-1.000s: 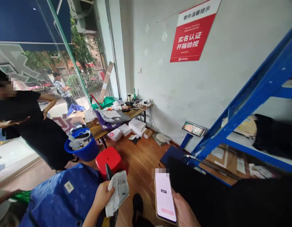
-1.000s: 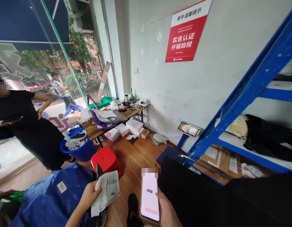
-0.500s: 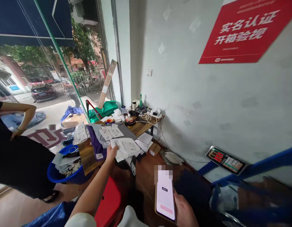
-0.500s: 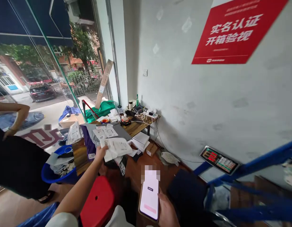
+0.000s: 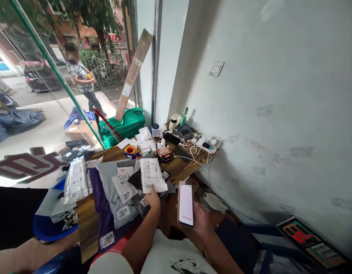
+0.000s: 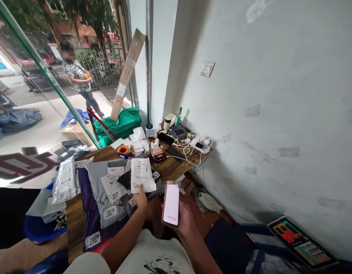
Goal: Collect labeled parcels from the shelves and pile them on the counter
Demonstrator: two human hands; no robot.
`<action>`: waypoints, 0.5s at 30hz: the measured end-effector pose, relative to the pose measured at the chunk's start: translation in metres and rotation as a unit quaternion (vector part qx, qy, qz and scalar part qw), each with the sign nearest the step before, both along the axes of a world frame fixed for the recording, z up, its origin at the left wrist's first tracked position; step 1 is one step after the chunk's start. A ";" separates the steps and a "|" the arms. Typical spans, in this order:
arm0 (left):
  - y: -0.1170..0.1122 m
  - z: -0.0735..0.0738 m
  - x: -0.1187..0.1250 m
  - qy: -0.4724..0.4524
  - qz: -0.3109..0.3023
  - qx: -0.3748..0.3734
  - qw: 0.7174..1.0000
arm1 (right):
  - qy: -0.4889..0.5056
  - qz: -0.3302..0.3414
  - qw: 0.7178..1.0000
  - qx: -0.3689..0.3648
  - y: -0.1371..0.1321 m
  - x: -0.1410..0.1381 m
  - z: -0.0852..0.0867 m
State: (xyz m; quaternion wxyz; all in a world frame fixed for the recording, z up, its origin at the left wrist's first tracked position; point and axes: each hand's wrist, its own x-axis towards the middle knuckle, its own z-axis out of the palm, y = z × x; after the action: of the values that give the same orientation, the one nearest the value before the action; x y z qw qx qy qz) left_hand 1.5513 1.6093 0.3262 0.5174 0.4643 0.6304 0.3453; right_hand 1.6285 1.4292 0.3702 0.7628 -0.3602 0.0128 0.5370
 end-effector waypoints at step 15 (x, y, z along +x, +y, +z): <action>-0.006 0.073 -0.087 0.120 0.158 0.162 0.967 | 0.048 0.229 0.971 -0.056 0.100 0.135 -0.082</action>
State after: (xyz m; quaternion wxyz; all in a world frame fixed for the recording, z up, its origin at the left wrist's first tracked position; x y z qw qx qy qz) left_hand 1.4645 1.6035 0.3997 0.2945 0.4750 0.6887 0.4619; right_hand 1.7634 1.5290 0.2879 0.5968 -0.3695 -0.0028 0.7123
